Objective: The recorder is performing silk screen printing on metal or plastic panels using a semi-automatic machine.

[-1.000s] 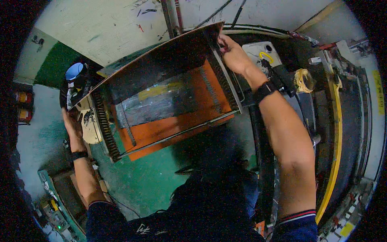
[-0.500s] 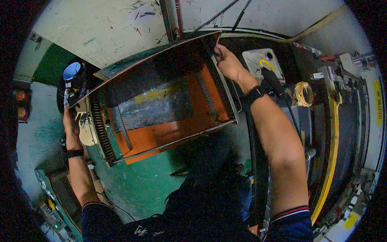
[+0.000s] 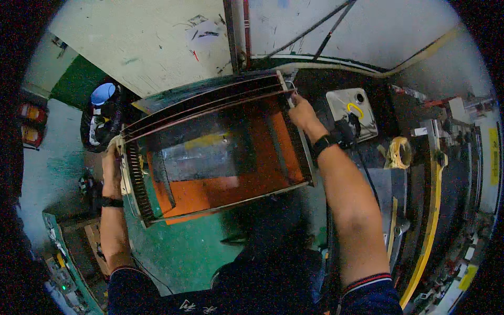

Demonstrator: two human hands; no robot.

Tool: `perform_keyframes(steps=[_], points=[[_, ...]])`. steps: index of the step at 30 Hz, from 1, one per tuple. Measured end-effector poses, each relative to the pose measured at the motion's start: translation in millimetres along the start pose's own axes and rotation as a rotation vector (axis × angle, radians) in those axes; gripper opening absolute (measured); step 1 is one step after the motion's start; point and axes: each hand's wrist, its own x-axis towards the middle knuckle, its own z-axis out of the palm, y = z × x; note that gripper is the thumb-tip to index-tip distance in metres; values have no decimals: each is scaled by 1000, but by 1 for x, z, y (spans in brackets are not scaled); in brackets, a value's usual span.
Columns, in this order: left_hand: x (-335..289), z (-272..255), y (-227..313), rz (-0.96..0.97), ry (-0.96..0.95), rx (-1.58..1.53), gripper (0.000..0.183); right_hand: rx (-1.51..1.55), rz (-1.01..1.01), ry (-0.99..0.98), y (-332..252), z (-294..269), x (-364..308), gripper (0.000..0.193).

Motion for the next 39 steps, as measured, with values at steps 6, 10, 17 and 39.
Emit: perform_keyframes(steps=[6, 10, 17, 39], points=[[-55, 12, 0, 231, 242, 81, 47, 64, -23, 243, -7, -8, -52, 47], [-102, 62, 19, 426, 94, 113, 48, 160, -126, 260, -7, -29, -133, 42], [-186, 278, 46, 392, -543, -194, 44, 97, -18, 397, -19, -101, -322, 31], [-675, 547, 211, 685, -1442, -350, 23, -600, 340, 1546, 54, -261, -805, 26]])
